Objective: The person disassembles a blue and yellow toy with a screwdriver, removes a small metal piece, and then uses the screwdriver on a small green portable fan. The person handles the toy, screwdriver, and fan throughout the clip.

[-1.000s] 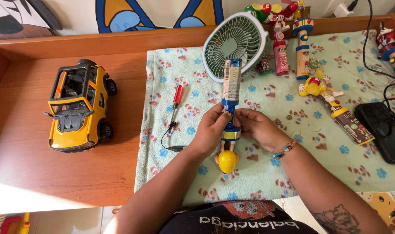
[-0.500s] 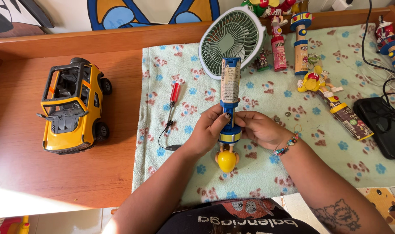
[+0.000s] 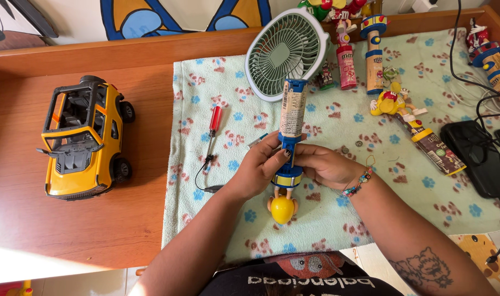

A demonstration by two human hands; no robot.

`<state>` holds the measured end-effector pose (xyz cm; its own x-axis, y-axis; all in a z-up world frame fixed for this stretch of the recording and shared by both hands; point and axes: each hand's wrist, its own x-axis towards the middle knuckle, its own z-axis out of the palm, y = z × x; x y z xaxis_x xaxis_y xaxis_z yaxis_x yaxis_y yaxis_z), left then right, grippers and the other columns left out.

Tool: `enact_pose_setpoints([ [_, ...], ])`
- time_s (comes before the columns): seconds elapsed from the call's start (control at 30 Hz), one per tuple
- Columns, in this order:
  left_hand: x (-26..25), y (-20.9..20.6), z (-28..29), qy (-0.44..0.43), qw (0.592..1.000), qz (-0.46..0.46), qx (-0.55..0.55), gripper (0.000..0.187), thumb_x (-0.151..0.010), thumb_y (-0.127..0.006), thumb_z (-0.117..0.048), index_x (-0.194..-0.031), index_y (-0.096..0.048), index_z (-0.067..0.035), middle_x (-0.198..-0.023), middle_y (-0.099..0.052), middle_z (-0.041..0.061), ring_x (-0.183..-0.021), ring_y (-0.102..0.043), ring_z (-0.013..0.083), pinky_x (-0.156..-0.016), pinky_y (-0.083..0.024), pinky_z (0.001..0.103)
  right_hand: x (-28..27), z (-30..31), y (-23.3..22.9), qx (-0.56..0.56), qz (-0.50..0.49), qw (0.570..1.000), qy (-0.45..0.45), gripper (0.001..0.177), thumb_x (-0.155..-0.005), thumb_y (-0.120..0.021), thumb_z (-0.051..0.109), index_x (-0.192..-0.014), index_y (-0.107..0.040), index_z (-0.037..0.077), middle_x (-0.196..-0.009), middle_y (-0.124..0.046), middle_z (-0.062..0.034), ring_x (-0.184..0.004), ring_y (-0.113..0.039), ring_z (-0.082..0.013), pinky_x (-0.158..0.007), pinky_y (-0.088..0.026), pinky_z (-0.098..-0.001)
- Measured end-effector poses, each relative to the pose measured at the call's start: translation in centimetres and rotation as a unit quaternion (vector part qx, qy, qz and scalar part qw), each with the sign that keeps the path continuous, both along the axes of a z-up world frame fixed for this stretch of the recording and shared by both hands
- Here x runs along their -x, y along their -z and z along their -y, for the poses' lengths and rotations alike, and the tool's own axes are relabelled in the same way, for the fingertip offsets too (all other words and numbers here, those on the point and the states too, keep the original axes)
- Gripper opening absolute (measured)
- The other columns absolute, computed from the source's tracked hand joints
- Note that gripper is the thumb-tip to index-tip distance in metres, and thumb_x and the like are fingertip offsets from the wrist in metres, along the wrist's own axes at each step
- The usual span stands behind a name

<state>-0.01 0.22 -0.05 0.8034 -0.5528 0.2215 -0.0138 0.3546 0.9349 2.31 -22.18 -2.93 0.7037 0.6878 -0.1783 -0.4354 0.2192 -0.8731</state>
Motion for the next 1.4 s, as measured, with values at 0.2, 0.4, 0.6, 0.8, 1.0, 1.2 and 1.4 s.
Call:
enact_pose_setpoints([
  [0.2, -0.1, 0.0, 0.1, -0.005, 1.000, 0.009, -0.006, 0.042, -0.106, -0.050, -0.012, -0.146, -0.050, 0.001, -0.127, -0.065, 0.007, -0.116, -0.060, 0.0131, -0.103, -0.050, 0.030, -0.6, 0.1, 0.6, 0.018, -0.042, 0.999, 0.003, 0.028, -0.105, -0.052, 0.014, -0.127, -0.064, 0.001, -0.121, -0.070, -0.0071, -0.112, -0.067, -0.0164, -0.101, -0.053, -0.0362],
  [0.4, 0.2, 0.3, 0.2, -0.023, 0.998, -0.001, -0.058, 0.037, -0.105, -0.051, -0.013, -0.140, -0.053, 0.000, -0.123, -0.065, 0.007, -0.112, -0.061, 0.0118, -0.100, -0.052, 0.030, -1.2, 0.7, 0.9, 0.192, 0.109, 0.974, 0.043, 0.019, -0.099, -0.060, 0.003, -0.117, -0.068, 0.002, -0.105, -0.075, -0.0049, -0.097, -0.069, -0.0128, -0.087, -0.057, -0.0326],
  [0.6, 0.1, 0.1, -0.1, -0.046, 0.998, -0.031, -0.039, 0.031, -0.105, -0.049, -0.012, -0.133, -0.053, 0.000, -0.126, -0.068, 0.012, -0.099, -0.067, 0.0161, -0.090, -0.057, 0.033, -0.4, 1.9, -2.5, 0.270, 0.243, 0.922, 0.137, 0.021, -0.095, -0.064, 0.010, -0.115, -0.071, 0.005, -0.105, -0.078, -0.0006, -0.099, -0.071, -0.0081, -0.089, -0.055, -0.0253],
  [0.8, -0.2, -0.1, 0.3, -0.084, 0.996, -0.038, 0.010, 0.033, -0.107, -0.046, -0.009, -0.137, -0.047, 0.003, -0.130, -0.064, 0.013, -0.110, -0.069, 0.0176, -0.094, -0.058, 0.034, 4.6, 1.6, -6.5, 0.371, 0.320, 0.863, -0.125, 0.033, -0.070, -0.090, 0.018, -0.101, -0.080, 0.011, -0.092, -0.075, -0.0009, -0.079, -0.068, -0.0149, -0.068, -0.057, -0.0299],
  [1.0, -0.3, -0.1, 0.2, -0.071, 0.997, -0.011, 0.016, 0.034, -0.107, -0.045, -0.007, -0.139, -0.046, 0.003, -0.130, -0.064, 0.013, -0.111, -0.068, 0.0178, -0.098, -0.057, 0.034, 6.5, 0.5, -6.4, 0.395, 0.473, 0.784, -0.075, 0.014, -0.078, -0.083, 0.021, -0.089, -0.080, 0.013, -0.089, -0.076, -0.0013, -0.083, -0.074, -0.0175, -0.076, -0.058, -0.0315],
  [1.2, -0.1, -0.8, -0.1, -0.036, 0.999, -0.021, 0.004, 0.039, -0.106, -0.047, -0.003, -0.144, -0.043, 0.002, -0.130, -0.064, 0.011, -0.111, -0.065, 0.0146, -0.101, -0.056, 0.034, 4.8, 1.6, -5.7, 0.276, 0.276, 0.900, 0.195, 0.018, -0.091, -0.070, 0.002, -0.109, -0.075, 0.001, -0.101, -0.080, -0.0069, -0.091, -0.074, -0.0131, -0.082, -0.060, -0.0277],
  [1.4, 0.2, -0.9, 0.1, -0.044, 0.999, -0.019, 0.024, 0.040, -0.105, -0.047, -0.002, -0.144, -0.042, 0.001, -0.126, -0.064, 0.010, -0.110, -0.067, 0.0153, -0.102, -0.055, 0.033, 4.1, 0.7, -5.6, 0.089, 0.229, 0.945, 0.217, 0.028, -0.092, -0.067, -0.007, -0.120, -0.068, -0.008, -0.113, -0.076, -0.0158, -0.106, -0.074, -0.0181, -0.096, -0.059, -0.0302],
])
